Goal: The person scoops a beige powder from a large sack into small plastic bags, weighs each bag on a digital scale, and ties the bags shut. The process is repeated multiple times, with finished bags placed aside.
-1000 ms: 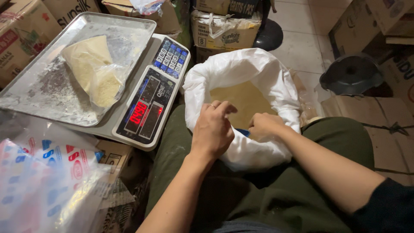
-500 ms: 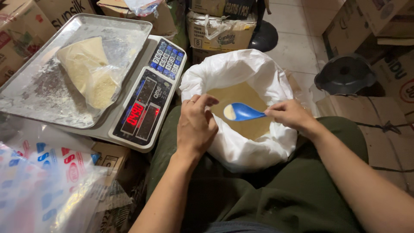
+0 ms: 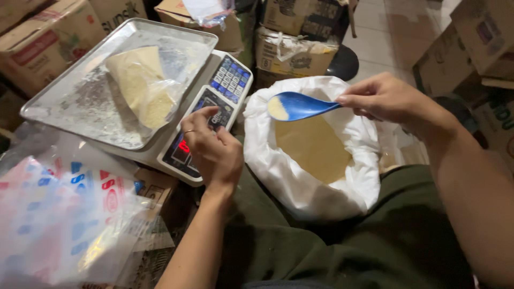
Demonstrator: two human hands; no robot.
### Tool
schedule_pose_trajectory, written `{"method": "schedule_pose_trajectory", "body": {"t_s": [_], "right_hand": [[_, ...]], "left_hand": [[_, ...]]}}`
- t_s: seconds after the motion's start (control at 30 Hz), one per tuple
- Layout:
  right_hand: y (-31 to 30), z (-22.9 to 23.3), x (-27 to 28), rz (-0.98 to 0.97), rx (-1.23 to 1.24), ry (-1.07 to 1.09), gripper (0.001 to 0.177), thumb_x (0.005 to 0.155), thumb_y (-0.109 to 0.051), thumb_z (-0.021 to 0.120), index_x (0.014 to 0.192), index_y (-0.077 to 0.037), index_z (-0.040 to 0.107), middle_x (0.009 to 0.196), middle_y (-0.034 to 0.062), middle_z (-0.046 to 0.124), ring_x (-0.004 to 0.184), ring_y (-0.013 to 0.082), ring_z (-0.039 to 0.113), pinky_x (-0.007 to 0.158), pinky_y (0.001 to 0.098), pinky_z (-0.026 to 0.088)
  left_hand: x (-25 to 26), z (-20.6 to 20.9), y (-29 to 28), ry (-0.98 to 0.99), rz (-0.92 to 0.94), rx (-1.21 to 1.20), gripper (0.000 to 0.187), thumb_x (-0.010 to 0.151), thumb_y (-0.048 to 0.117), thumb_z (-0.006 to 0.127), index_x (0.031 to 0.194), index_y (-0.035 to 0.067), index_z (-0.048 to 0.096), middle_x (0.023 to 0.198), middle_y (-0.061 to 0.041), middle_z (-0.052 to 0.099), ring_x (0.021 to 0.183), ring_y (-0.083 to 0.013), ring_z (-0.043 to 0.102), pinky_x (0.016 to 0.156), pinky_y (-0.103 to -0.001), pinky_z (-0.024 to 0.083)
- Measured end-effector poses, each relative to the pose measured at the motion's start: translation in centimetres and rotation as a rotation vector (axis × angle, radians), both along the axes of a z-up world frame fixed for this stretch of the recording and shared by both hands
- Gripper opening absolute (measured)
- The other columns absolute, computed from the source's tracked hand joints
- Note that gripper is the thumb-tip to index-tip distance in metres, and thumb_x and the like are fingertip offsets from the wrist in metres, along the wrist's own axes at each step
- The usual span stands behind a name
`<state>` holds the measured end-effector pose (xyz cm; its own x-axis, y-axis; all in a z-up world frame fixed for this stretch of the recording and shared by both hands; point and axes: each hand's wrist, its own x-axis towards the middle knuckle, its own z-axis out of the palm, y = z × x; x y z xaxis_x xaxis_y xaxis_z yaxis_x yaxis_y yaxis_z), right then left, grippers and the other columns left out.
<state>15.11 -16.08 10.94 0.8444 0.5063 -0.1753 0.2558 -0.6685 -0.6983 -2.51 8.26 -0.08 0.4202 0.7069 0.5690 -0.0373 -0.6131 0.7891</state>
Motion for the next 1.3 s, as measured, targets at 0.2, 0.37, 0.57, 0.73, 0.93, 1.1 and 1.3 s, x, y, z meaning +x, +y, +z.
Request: {"method": "schedule_pose_trajectory", "body": {"t_s": [0.2, 0.37, 0.57, 0.73, 0.93, 1.1, 1.3], "right_hand": [[7.9, 2.2, -1.9, 0.262, 0.043, -0.024, 0.030, 0.093, -0.030, 0.071, 0.104, -0.004, 0.081, 0.062, -0.0021, 0.056, 0.053, 0.0075, 0.044, 0.046, 0.0269, 0.033], [13.3, 2.6, -3.1, 0.392, -0.038, -0.051, 0.031, 0.094, -0.031, 0.069, 0.101, -0.004, 0.082, 0.064, -0.0022, 0.060, 0.057, 0.0067, 0.050, 0.050, 0.0265, 0.041], [19.8, 4.9, -4.5, 0.522, -0.110, -0.254, 0.031, 0.096, -0.029, 0.070, 0.095, 0.000, 0.082, 0.064, 0.0074, 0.064, 0.054, 0.0120, 0.055, 0.050, 0.0327, 0.045], [22.6, 5.8, -7.2, 0.411, -0.250, -0.369, 0.026, 0.091, -0.028, 0.072, 0.104, -0.007, 0.080, 0.071, 0.0088, 0.073, 0.055, 0.0149, 0.067, 0.055, 0.0333, 0.056], [22.5, 6.3, -7.8, 0.372, -0.204, -0.321, 0.025, 0.090, -0.029, 0.073, 0.103, -0.008, 0.080, 0.073, 0.0091, 0.074, 0.055, 0.0154, 0.066, 0.054, 0.0342, 0.057], [22.4, 6.0, -7.3, 0.420, -0.255, -0.405, 0.025, 0.089, -0.028, 0.077, 0.103, -0.008, 0.082, 0.076, 0.0135, 0.074, 0.058, 0.0171, 0.064, 0.057, 0.0365, 0.054], [22.0, 6.0, -7.4, 0.393, -0.244, -0.434, 0.027, 0.087, -0.027, 0.077, 0.106, -0.009, 0.080, 0.080, 0.0114, 0.076, 0.062, 0.0168, 0.068, 0.062, 0.0348, 0.057]], "left_hand": [[-1.5, -0.8, 3.8, 0.030, 0.180, -0.045, 0.032, 0.082, -0.003, 0.056, 0.113, 0.002, 0.063, 0.115, -0.019, 0.059, 0.108, -0.0361, 0.058, 0.096, -0.044, 0.046], [-2.6, -1.1, 5.2, -0.025, 0.222, -0.183, 0.033, 0.083, -0.004, 0.050, 0.113, 0.002, 0.063, 0.117, -0.019, 0.056, 0.093, -0.0301, 0.058, 0.087, -0.040, 0.048], [-3.3, -1.0, 6.2, -0.041, 0.308, -0.121, 0.032, 0.084, -0.006, 0.047, 0.113, 0.001, 0.062, 0.116, -0.018, 0.058, 0.099, -0.0307, 0.058, 0.089, -0.041, 0.047], [-3.5, -1.0, 6.2, -0.035, 0.291, -0.177, 0.031, 0.084, -0.005, 0.047, 0.110, 0.002, 0.061, 0.115, -0.018, 0.058, 0.096, -0.0299, 0.059, 0.089, -0.041, 0.048], [-3.7, -1.2, 6.4, -0.046, 0.310, -0.130, 0.030, 0.084, -0.005, 0.047, 0.109, 0.002, 0.062, 0.114, -0.018, 0.060, 0.099, -0.0317, 0.059, 0.089, -0.042, 0.047], [-3.6, -1.4, 6.5, -0.071, 0.293, -0.173, 0.030, 0.085, -0.006, 0.046, 0.110, 0.001, 0.061, 0.115, -0.018, 0.059, 0.099, -0.0316, 0.060, 0.088, -0.040, 0.049], [-3.7, -1.4, 6.3, -0.079, 0.298, -0.135, 0.030, 0.084, -0.006, 0.046, 0.110, 0.000, 0.061, 0.115, -0.019, 0.059, 0.103, -0.0327, 0.059, 0.089, -0.040, 0.049]]}}
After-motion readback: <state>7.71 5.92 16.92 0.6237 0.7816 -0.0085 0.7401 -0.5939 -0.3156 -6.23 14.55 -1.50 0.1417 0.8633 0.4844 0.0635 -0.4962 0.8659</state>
